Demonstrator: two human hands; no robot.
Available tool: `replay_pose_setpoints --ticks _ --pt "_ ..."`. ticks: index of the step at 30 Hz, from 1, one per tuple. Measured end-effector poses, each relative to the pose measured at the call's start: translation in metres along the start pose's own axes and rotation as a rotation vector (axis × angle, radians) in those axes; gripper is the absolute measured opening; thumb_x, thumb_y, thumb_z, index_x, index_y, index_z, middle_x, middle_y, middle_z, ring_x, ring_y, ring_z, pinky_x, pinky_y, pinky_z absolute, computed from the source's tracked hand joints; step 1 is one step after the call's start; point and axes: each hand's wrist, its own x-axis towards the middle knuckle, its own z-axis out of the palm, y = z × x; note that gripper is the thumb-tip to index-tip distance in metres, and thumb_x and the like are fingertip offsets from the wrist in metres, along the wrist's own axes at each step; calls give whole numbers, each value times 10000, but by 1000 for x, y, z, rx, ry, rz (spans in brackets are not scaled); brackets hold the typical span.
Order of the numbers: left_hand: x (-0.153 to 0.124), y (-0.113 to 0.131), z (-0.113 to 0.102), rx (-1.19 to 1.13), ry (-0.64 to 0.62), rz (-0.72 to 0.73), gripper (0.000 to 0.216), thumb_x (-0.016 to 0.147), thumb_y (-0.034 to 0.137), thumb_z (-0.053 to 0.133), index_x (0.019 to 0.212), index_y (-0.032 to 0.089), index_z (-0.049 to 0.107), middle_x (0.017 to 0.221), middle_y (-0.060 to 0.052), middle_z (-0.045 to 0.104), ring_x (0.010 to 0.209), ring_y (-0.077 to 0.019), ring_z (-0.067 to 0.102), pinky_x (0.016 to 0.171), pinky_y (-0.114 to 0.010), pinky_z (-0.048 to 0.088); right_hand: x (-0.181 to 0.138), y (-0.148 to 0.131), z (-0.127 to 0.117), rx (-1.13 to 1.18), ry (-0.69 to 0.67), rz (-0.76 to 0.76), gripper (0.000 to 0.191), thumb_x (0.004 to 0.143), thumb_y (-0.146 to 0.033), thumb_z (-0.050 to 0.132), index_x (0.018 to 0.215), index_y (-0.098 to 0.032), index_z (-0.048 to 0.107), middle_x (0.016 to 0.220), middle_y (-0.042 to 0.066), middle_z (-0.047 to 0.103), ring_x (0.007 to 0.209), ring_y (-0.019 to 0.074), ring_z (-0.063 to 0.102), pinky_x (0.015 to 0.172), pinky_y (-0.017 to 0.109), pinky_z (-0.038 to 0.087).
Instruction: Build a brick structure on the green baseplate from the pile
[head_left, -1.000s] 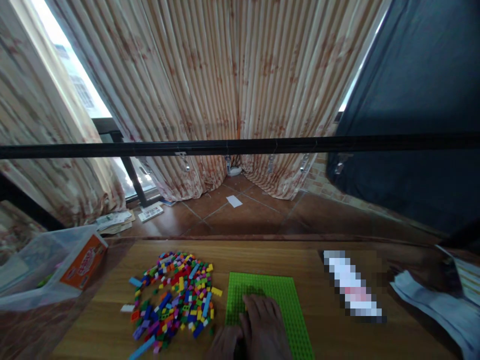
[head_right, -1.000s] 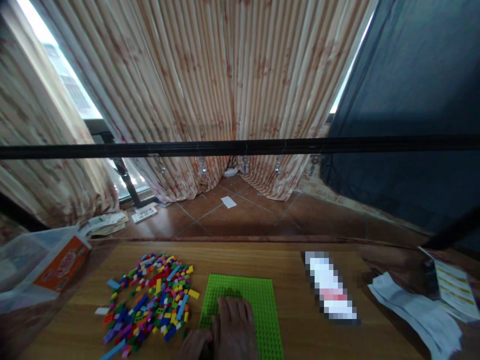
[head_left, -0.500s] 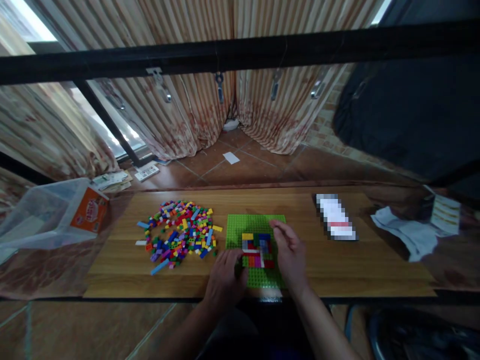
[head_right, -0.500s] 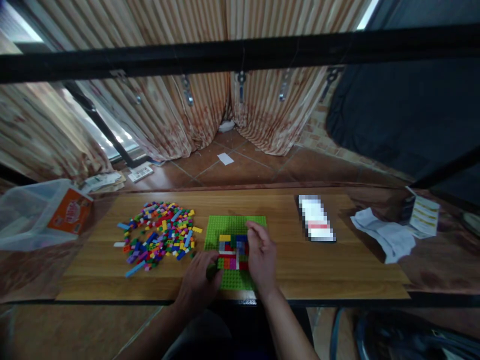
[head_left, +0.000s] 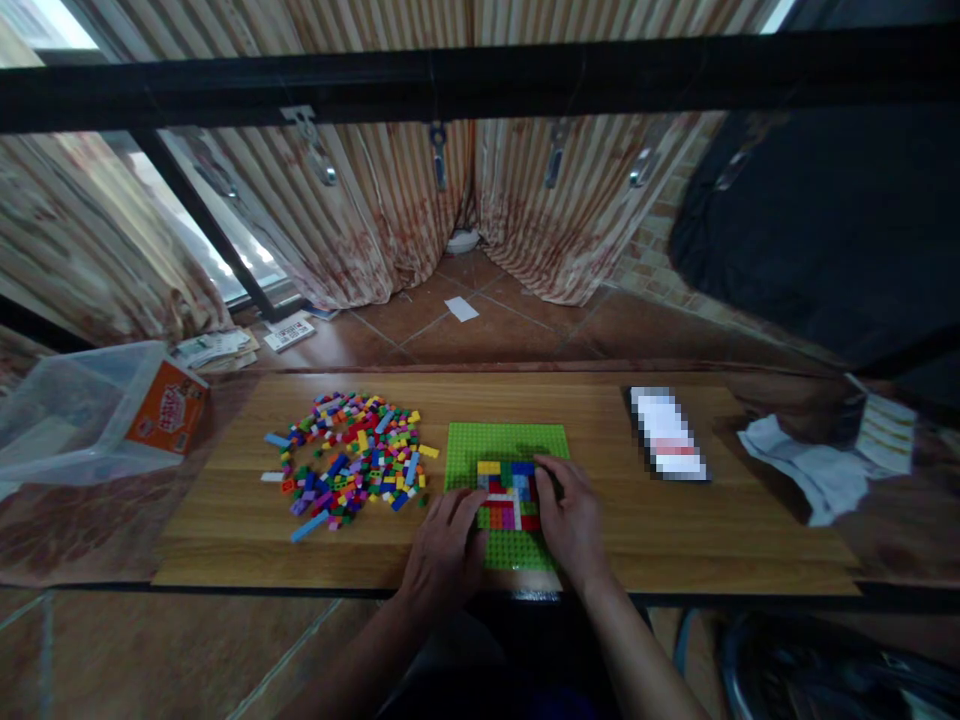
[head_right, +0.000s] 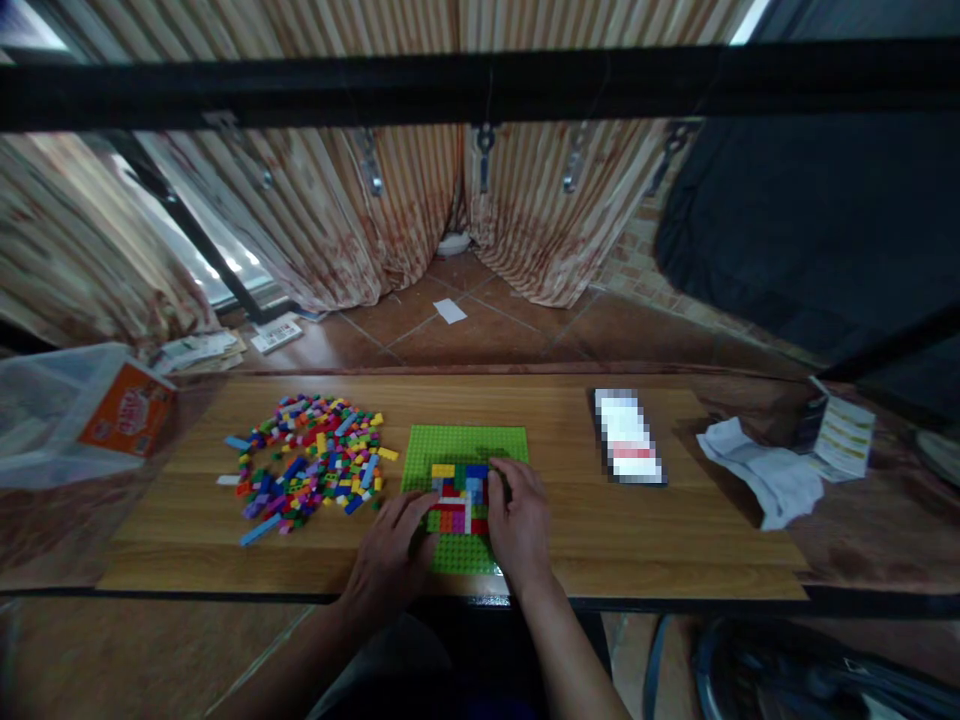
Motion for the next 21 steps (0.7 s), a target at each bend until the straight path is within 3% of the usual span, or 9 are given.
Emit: replay_pose_setpoints --ticks 7,15,21 --pt "2 9 1 120 -70 -37 639 832 127 488 1457 203 379 1329 -142 518 1151 -274 532 969 -434 486 -2 0 0 -80 -73 -60 352 931 -426 485 1132 -186 646 1122 113 671 1071 245 585 962 453 451" --pt "8 23 5 239 -101 -76 784 711 96 539 1460 281 399 1441 -153 429 1141 -317 543 923 -458 494 -1 -1 0 -141 -96 -84 374 935 -434 470 1148 -177 639 1124 122 670 1075 253 582 960 463 447" --pt "8 25 6 247 -133 -92 802 713 118 555 1474 294 373 1448 -163 419 1132 -312 550 925 -459 494 -2 -1 1 -158 -92 -83 422 916 -495 488 1139 -170 639 1126 132 667 1074 261 583 958 469 443"
